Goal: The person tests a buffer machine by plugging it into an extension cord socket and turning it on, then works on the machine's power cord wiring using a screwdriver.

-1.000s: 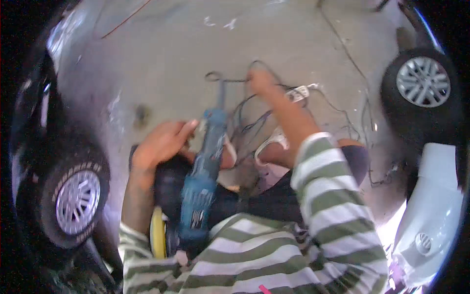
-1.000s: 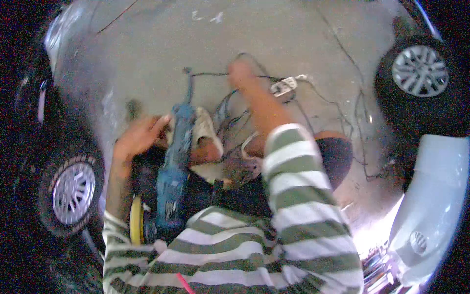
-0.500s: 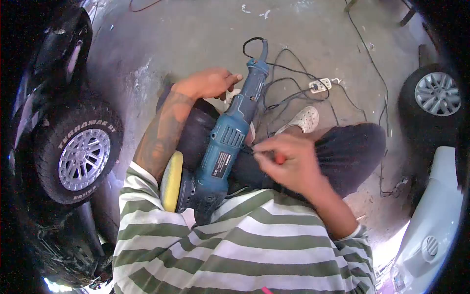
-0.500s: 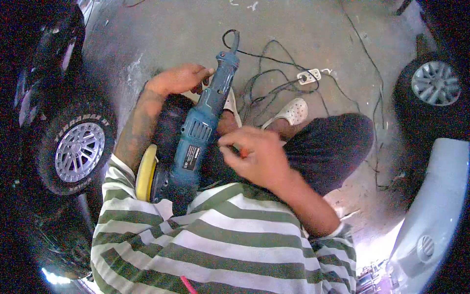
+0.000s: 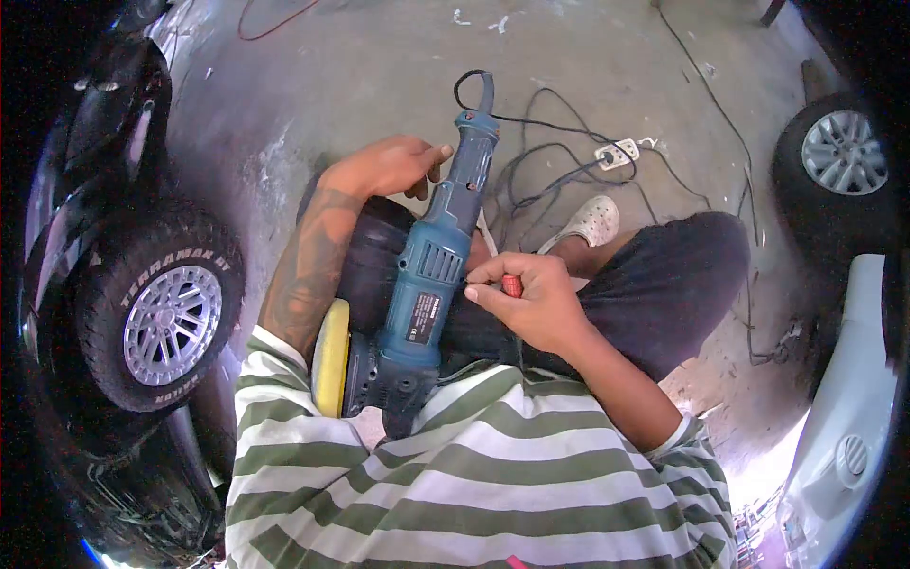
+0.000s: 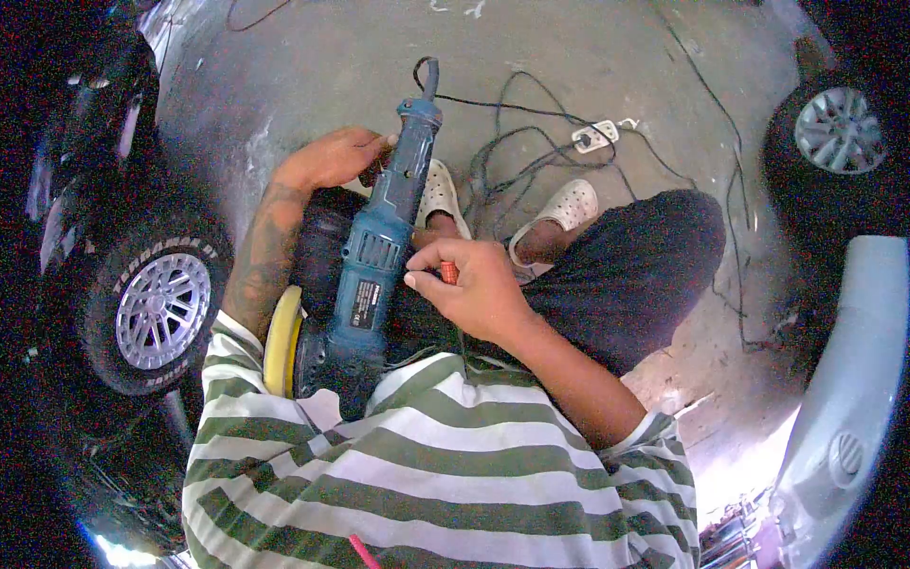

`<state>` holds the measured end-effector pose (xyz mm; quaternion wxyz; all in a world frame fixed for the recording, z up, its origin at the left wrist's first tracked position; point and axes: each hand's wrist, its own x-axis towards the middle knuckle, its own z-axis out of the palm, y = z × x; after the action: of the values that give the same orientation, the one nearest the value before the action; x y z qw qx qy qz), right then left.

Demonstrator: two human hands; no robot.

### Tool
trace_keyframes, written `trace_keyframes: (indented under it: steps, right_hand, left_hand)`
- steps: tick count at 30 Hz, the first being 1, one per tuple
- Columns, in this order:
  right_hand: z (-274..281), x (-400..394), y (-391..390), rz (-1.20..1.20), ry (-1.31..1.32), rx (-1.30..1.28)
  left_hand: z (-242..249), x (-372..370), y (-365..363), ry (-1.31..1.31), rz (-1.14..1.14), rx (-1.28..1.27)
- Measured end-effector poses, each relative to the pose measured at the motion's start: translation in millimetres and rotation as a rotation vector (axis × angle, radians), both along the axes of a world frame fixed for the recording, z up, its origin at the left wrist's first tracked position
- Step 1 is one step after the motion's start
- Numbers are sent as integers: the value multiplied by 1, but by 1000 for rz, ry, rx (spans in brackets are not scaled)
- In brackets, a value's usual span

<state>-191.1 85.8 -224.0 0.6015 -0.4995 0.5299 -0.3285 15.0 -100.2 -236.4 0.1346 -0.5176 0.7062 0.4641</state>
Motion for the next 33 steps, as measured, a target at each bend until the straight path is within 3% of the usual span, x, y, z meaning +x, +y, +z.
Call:
trace_keyframes:
  steps: [5,7,10,14,16,22,27,33]
  right_hand:
    - [-17,10,2,3,-44,60]
    - [-19,12,1,-16,-70,68]
    - [-19,11,-3,-51,-101,7]
    - [-24,10,-3,-6,-61,157]
    - [-28,11,-1,-7,-86,197]
    - [-17,11,-2,-25,-73,143]
    - [-3,14,-2,-64,82,-191]
    - [-9,9,-5,45,58,-131]
  left_hand:
    - [5,-1,0,13,41,65]
    - [14,-5,1,-77,-50,-24]
    - [5,0,0,-8,-44,-35]
    - [2,2,0,5,-110,-109]
    - [2,2,-1,19,-27,27]
    - [3,5,-1,-45,-71,11]
    - [10,4,1,-22,-28,51]
    - [7,6,3,-4,-89,-28]
